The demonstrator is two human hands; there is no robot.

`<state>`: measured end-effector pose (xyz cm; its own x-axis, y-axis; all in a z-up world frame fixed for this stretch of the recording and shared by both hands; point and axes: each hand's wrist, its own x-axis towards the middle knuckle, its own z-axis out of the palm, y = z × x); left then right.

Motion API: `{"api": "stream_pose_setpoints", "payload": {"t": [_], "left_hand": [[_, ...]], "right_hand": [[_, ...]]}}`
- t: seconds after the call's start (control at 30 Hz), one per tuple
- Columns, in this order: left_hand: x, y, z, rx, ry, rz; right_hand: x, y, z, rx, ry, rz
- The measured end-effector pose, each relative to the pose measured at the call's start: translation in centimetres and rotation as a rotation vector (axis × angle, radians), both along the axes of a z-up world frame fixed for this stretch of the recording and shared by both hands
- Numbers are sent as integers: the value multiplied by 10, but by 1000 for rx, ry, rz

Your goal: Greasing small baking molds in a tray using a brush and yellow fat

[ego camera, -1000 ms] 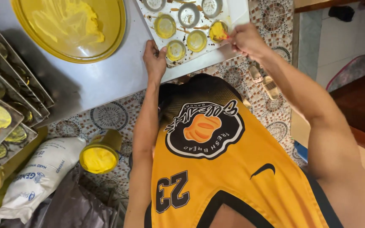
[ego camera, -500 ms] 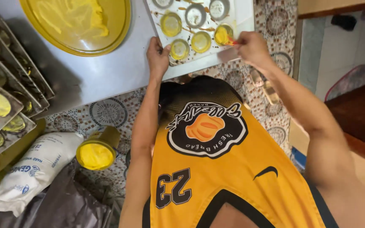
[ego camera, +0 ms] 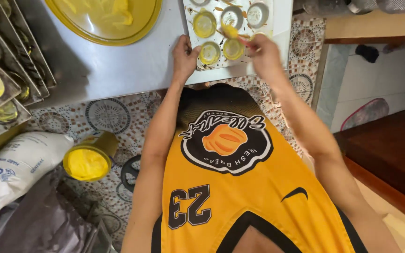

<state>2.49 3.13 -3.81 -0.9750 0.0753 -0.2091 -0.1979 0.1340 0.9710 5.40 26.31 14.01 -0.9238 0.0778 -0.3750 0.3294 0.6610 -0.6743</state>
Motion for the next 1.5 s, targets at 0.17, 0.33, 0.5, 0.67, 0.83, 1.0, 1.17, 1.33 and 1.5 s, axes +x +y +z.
{"api": "stream_pose_setpoints", "payload": {"t": [0.17, 0.33, 0.5, 0.67, 0.83, 1.0, 1.17, 1.33, 1.5], "left_hand": [[-1, 0, 9, 32, 32, -21], [-3, 1, 22, -46, -86, -58], [-2, 0, 15, -51, -66, -57], [-3, -1, 16, -44, -8, -52], [-1, -3, 17, -31, -61, -32], [-4, 0, 3, -76, 22, -5], [-1, 9, -20, -69, 19, 14], [-1, 9, -49, -8, 61, 77], [5, -50, 24, 108, -400, 14]], "right_hand": [[-27, 9, -4, -67, -47, -85], [-33, 31, -39, 324, 13, 162], [-29, 1, -31, 423, 51, 263], [-55, 7, -12, 668, -41, 381], [-63, 16, -21, 989, 72, 741], [-79, -26, 22, 625, -142, 437], [-73, 10, -10, 66, -339, -9], [-78, 13, -13, 880, 165, 507], [-115, -84, 31, 613, 153, 476]]}}
